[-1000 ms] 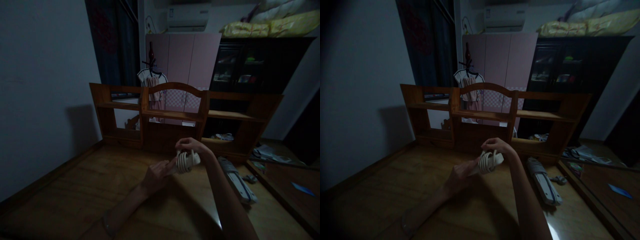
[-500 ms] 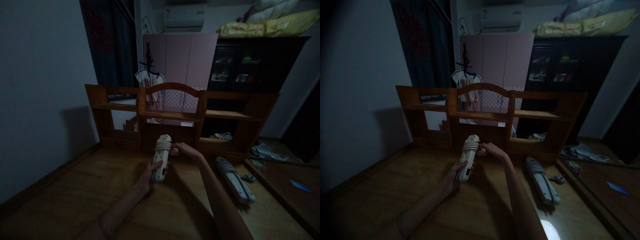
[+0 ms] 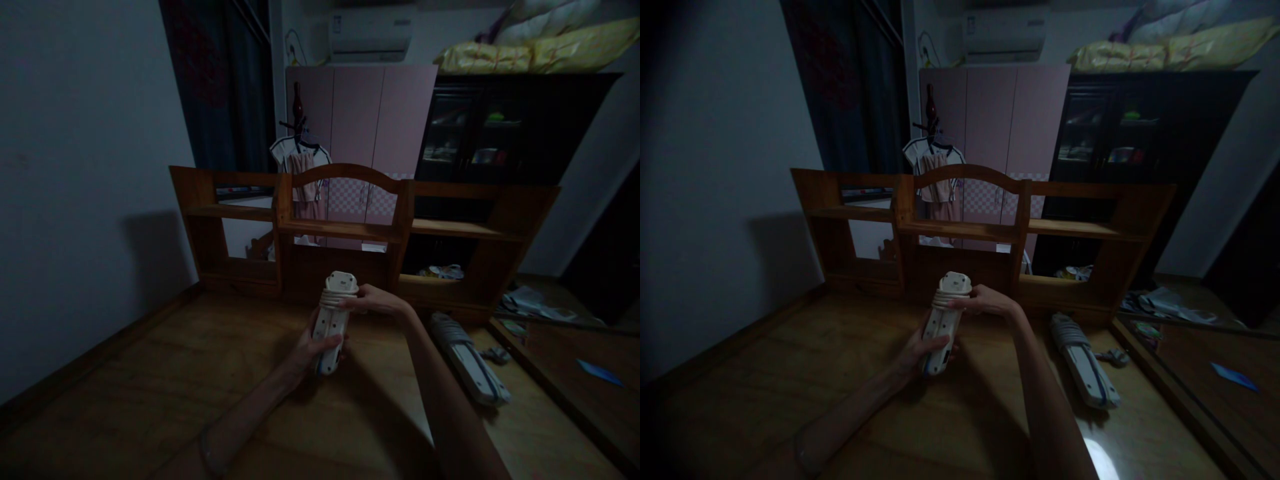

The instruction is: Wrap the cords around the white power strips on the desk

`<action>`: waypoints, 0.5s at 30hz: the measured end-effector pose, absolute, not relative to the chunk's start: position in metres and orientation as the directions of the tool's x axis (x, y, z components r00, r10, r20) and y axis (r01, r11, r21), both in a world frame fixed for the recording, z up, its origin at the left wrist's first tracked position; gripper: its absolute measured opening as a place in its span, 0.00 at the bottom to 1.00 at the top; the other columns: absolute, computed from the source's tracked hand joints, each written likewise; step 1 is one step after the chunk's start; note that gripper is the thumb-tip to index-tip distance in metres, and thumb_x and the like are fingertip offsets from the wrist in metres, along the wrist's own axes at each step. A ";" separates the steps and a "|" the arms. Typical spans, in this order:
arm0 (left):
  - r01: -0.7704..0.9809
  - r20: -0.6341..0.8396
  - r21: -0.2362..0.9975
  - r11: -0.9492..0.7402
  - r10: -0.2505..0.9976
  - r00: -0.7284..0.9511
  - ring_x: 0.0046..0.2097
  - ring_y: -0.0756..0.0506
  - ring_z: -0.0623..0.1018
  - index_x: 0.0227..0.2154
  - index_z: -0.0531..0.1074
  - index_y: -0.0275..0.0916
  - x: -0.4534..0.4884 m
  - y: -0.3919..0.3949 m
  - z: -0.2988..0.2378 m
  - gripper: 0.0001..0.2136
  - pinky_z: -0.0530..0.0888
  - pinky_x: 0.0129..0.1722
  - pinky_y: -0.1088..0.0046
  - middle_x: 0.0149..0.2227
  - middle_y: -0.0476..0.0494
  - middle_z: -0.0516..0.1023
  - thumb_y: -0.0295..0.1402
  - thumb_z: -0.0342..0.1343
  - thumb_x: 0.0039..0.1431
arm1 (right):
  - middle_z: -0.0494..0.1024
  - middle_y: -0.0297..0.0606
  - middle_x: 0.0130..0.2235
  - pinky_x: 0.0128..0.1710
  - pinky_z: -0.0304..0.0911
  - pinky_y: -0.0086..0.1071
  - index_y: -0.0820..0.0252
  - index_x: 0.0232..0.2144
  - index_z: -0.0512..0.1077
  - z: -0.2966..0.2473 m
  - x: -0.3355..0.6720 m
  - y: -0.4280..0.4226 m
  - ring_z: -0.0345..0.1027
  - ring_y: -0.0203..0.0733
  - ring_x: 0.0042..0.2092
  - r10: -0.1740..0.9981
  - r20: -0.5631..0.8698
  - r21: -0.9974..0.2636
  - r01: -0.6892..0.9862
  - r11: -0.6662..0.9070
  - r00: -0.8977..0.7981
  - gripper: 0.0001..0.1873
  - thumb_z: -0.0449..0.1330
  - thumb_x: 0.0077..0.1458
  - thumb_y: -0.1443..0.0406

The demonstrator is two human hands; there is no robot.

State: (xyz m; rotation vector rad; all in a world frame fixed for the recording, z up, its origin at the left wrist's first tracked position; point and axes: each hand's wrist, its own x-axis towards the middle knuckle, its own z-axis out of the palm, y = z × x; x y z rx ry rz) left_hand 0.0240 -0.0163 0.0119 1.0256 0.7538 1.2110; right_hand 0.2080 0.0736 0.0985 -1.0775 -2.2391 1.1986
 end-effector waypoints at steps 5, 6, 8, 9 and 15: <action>-0.327 0.215 0.933 -0.151 0.962 0.169 0.41 0.42 0.77 0.52 0.56 0.44 0.017 -0.007 0.010 0.35 0.74 0.38 0.67 0.44 0.41 0.73 0.38 0.67 0.42 | 0.74 0.34 0.33 0.33 0.60 0.27 0.64 0.36 0.76 0.106 0.199 0.065 0.65 0.39 0.35 0.771 0.066 -0.772 0.457 0.441 -0.633 0.27 0.60 0.46 0.46; -0.313 0.245 0.931 -0.189 0.958 0.151 0.42 0.42 0.76 0.51 0.57 0.44 0.015 -0.003 0.007 0.35 0.73 0.39 0.66 0.44 0.41 0.73 0.40 0.68 0.41 | 0.74 0.34 0.34 0.35 0.60 0.27 0.64 0.36 0.76 0.107 0.198 0.064 0.65 0.40 0.36 0.757 0.073 -0.757 0.458 0.466 -0.649 0.26 0.60 0.46 0.47; -0.286 0.307 0.918 -0.275 0.949 0.074 0.44 0.41 0.75 0.48 0.61 0.42 0.010 0.006 0.000 0.34 0.72 0.42 0.66 0.44 0.41 0.73 0.47 0.67 0.38 | 0.75 0.33 0.34 0.36 0.60 0.28 0.64 0.36 0.76 0.109 0.195 0.061 0.66 0.42 0.37 0.733 0.082 -0.723 0.466 0.510 -0.675 0.26 0.60 0.46 0.47; -0.267 0.330 0.912 -0.312 0.944 0.023 0.45 0.40 0.74 0.46 0.63 0.41 0.008 0.010 -0.002 0.33 0.71 0.43 0.66 0.44 0.40 0.73 0.49 0.66 0.38 | 0.75 0.32 0.35 0.37 0.60 0.29 0.63 0.37 0.76 0.110 0.192 0.060 0.66 0.43 0.38 0.725 0.086 -0.706 0.471 0.528 -0.683 0.26 0.61 0.45 0.48; -0.215 0.249 0.944 -0.248 0.968 -0.023 0.42 0.42 0.76 0.49 0.66 0.39 0.002 0.007 0.005 0.27 0.72 0.41 0.68 0.44 0.40 0.75 0.46 0.62 0.48 | 0.75 0.33 0.33 0.36 0.61 0.29 0.63 0.36 0.76 0.108 0.181 0.056 0.67 0.43 0.37 0.715 0.028 -0.660 0.524 0.538 -0.698 0.26 0.60 0.45 0.48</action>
